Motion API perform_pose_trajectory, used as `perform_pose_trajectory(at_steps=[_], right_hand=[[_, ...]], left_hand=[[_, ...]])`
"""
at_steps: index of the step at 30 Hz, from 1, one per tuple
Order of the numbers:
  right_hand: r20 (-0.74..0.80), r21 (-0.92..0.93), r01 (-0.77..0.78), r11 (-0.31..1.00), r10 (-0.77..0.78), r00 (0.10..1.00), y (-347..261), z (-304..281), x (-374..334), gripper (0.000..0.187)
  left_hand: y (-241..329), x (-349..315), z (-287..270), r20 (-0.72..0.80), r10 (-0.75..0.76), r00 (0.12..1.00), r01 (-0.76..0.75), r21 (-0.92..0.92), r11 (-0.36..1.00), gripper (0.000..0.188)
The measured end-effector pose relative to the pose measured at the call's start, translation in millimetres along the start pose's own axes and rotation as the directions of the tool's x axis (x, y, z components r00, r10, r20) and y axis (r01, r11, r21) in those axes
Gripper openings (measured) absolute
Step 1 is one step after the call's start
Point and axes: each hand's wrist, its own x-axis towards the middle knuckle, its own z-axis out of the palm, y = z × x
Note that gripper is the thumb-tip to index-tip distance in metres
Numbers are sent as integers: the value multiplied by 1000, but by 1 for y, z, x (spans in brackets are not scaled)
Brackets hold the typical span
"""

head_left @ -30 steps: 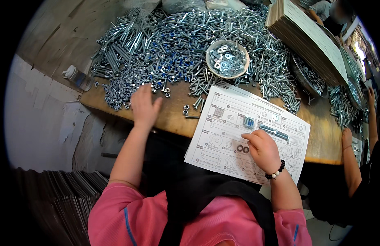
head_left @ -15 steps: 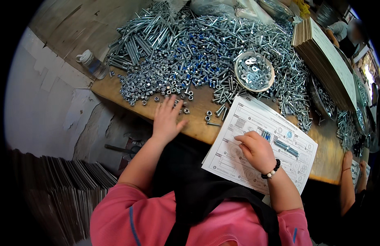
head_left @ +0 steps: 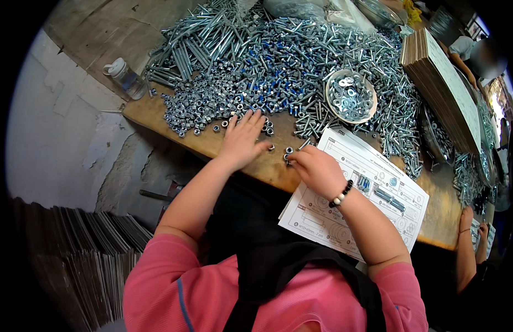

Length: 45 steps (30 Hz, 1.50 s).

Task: The person sorts metal fasteners from a large pile on a table and places them onto a printed instruction sheet. They pick up bolts, nuts, and washers one at a time, align them with diagrams on the sheet, and occasionally adjust the sheet's position. The task continues throughout the clip with repeated pick-and-place actions.

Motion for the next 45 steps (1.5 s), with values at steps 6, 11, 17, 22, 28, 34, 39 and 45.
perform_pose_trajectory(at_steps=[6, 11, 17, 22, 28, 34, 39, 45], right_hand=[[-31, -46, 30, 998, -32, 999, 1, 20, 38, 22], [31, -132, 30, 991, -27, 999, -1, 47, 66, 24], [100, -88, 59, 994, -50, 994, 2, 61, 80, 19], [78, -26, 134, 991, -132, 988, 7, 60, 73, 8], [58, -85, 59, 995, -55, 997, -2, 58, 81, 23], [91, -61, 50, 997, -44, 995, -6, 60, 80, 17], [96, -83, 5, 997, 3, 995, -7, 61, 79, 13], [-71, 32, 83, 996, -80, 994, -3, 13, 42, 15]], left_hand=[[-30, -19, -42, -79, -398, 914, 133, -869, 477, 35], [-13, -51, -35, -223, -183, 957, 91, -370, 925, 27], [4, -47, -23, -200, -126, 972, 88, -191, 978, 24], [4, -46, -26, -114, -234, 965, 174, -384, 907, 11], [-6, -41, -18, -251, -182, 951, 126, -222, 967, 11], [0, -42, -30, -183, -28, 983, -19, -255, 967, 22], [-2, -38, -32, -68, 41, 997, -56, -236, 970, 31], [-6, -34, -26, -29, 167, 986, -169, -86, 982, 30]])
